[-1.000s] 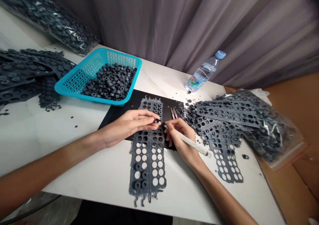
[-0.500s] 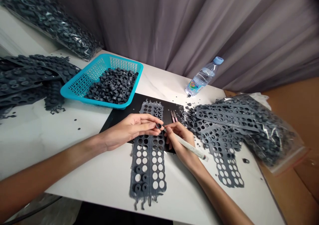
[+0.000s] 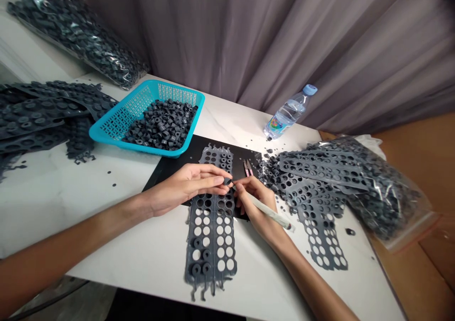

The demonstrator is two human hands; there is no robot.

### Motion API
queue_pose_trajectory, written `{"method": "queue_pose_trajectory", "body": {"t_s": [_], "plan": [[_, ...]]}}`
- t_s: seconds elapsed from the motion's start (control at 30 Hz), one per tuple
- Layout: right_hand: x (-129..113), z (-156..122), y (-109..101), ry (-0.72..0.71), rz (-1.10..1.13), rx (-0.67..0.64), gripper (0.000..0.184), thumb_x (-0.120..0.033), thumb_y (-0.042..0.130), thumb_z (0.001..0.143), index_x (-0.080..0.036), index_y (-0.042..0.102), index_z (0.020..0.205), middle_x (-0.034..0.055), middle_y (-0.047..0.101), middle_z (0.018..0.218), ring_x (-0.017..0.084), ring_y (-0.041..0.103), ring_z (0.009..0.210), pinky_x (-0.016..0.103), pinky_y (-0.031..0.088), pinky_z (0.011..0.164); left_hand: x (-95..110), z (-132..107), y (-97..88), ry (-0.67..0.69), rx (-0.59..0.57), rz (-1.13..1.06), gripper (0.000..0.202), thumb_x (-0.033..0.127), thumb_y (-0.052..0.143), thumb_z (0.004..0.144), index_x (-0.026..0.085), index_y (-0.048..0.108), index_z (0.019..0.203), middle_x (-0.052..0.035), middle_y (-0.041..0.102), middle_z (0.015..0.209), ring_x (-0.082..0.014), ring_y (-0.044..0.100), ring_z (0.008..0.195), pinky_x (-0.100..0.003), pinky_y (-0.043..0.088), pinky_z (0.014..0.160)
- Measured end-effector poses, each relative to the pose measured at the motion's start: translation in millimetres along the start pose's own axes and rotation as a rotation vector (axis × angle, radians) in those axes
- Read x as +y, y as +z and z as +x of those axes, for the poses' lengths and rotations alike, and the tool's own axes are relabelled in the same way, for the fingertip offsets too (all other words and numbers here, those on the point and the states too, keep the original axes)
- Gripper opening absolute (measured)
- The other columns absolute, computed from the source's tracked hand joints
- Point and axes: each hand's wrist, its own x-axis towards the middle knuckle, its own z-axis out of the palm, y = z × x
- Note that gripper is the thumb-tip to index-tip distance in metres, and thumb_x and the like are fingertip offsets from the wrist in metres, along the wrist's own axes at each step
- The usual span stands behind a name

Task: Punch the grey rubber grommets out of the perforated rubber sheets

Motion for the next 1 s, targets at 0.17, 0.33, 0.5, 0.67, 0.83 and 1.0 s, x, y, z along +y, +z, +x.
{"method": "queue_pose_trajectory", "body": {"t_s": [0.17, 0.33, 0.5, 0.67, 0.83, 1.0], "plan": [[-1, 0, 0, -0.006, 0.003, 0.003, 0.028, -0.046, 0.063, 0.106, -0.020, 0.070, 0.098, 0.0010, 0.069, 0.074, 0.014, 0.063, 0.057, 0.024, 0.048, 0.051, 0, 2, 3.4, 0.043, 0.024, 0.080, 0.034, 0.042, 0.077, 0.099, 0.017, 0.077, 0.122, -0.0106, 0.081, 0.118, -0.0219, 0.078, 0.112, -0.033, 0.058, 0.107], [0, 0, 1, -0.009, 0.008, -0.002, 0.027, -0.045, 0.062, 0.107, -0.020, 0.070, 0.101, 0.0007, 0.068, 0.073, 0.014, 0.062, 0.056, 0.023, 0.047, 0.050, 14, -1, -10.4, 0.362, 0.353, 0.570, 0.026, 0.044, 0.073, 0.100, 0.022, 0.076, 0.114, -0.0050, 0.081, 0.110, -0.0211, 0.078, 0.094, -0.035, 0.061, 0.093], [-2, 0, 1, -0.018, -0.001, -0.004, 0.027, -0.045, 0.062, 0.106, -0.020, 0.070, 0.099, 0.0011, 0.068, 0.073, 0.014, 0.061, 0.056, 0.023, 0.047, 0.050, 35, -9, -73.0, 0.659, 0.855, 1.279, 0.015, 0.032, 0.067, 0.102, 0.028, 0.075, 0.113, -0.0020, 0.076, 0.109, -0.0239, 0.068, 0.102, -0.040, 0.053, 0.102], [-2, 2, 2, 0.005, 0.016, 0.003, 0.028, -0.046, 0.063, 0.105, -0.020, 0.069, 0.098, 0.0006, 0.067, 0.072, 0.013, 0.061, 0.056, 0.022, 0.047, 0.049, 33, -5, -81.2, 0.763, 0.878, 1.486, 0.019, 0.022, 0.060, 0.104, 0.022, 0.070, 0.120, -0.0047, 0.071, 0.127, -0.0292, 0.060, 0.126, -0.050, 0.044, 0.116], [3, 6, 3, 0.057, 0.186, 0.034, 0.027, -0.046, 0.066, 0.103, -0.019, 0.068, 0.099, 0.0007, 0.067, 0.075, 0.013, 0.060, 0.054, 0.022, 0.050, 0.043, 1, 21, -17.5, 0.737, 0.316, 1.393, 0.015, 0.028, 0.057, 0.109, 0.021, 0.069, 0.115, -0.0058, 0.070, 0.115, -0.0261, 0.065, 0.113, -0.045, 0.051, 0.106], [4, 10, 1, 0.088, 0.308, 0.051, 0.024, -0.043, 0.072, 0.098, -0.020, 0.065, 0.101, -0.0004, 0.067, 0.076, 0.013, 0.061, 0.052, 0.022, 0.054, 0.041, -26, 40, -2.5, 0.537, 0.039, 1.256, 0.023, 0.035, 0.053, 0.112, 0.022, 0.067, 0.124, -0.0063, 0.062, 0.120, -0.0228, 0.069, 0.107, -0.039, 0.056, 0.097]]}}
